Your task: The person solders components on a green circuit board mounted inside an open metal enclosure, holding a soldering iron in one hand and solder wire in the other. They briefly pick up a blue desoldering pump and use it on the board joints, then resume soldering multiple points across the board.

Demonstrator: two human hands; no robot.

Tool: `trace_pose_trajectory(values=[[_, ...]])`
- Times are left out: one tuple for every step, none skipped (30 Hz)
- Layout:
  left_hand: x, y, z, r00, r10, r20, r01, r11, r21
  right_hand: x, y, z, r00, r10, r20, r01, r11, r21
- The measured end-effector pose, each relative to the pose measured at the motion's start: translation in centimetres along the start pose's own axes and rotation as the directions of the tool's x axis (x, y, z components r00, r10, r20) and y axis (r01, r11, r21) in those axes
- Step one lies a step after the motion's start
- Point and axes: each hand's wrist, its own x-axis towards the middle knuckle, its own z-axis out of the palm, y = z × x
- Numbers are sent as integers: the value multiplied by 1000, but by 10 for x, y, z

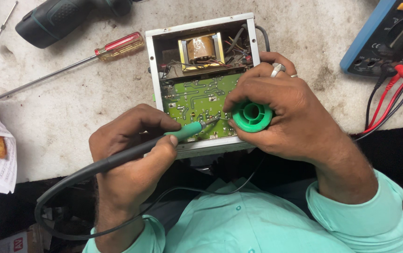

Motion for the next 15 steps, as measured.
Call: trace_pose_trajectory(values=[[0,0,0,1000,2,2,-2,1000,4,0,0,0,1000,-2,-1,2,1000,-5],[0,0,0,1000,2,5,-2,1000,8,0,0,0,1000,-2,1,2,1000,-7],[0,-1,0,1000,1,9,-1,1000,-3,0,0,0,1000,-2,3,2,1000,-9],[0,-1,-1,1000,0,13,0,1000,-13,0,0,0,1000,-1,6,1,1000,-10],[0,-1,-1,1000,-1,17,1,1000,-23,0,0,1,1000,0,6,0,1000,-8],[0,-1,-1,1000,2,19,-2,1000,-19,0,0,1,1000,1,6,-1,1000,-7],[0,-1,-1,1000,5,20,-5,1000,-15,0,0,1,1000,2,6,-1,1000,-5],[0,0,-1,1000,8,22,-8,1000,-11,0,0,1,1000,6,5,-6,1000,-1],[0,1,-1,1000,6,21,-6,1000,-1,0,-1,1,1000,8,5,-8,1000,2],[0,2,0,1000,3,20,-3,1000,9,1,-2,0,1000,12,4,-12,1000,5],[-1,2,0,1000,0,20,0,1000,19,1,-4,-2,1000,2,-22,-1,999,47],[-1,4,0,1000,12,20,-13,999,30,0,-6,-6,999,-8,-48,12,996,89],[-2,4,1,999,26,19,-27,999,42,-1,-9,-9,997,-18,-75,28,991,131],[-3,5,1,999,39,19,-40,998,54,-3,-11,-12,996,-10,-84,22,990,142],[-4,6,1,999,43,12,-44,995,85,-5,-15,-16,996,0,-92,15,988,154]])
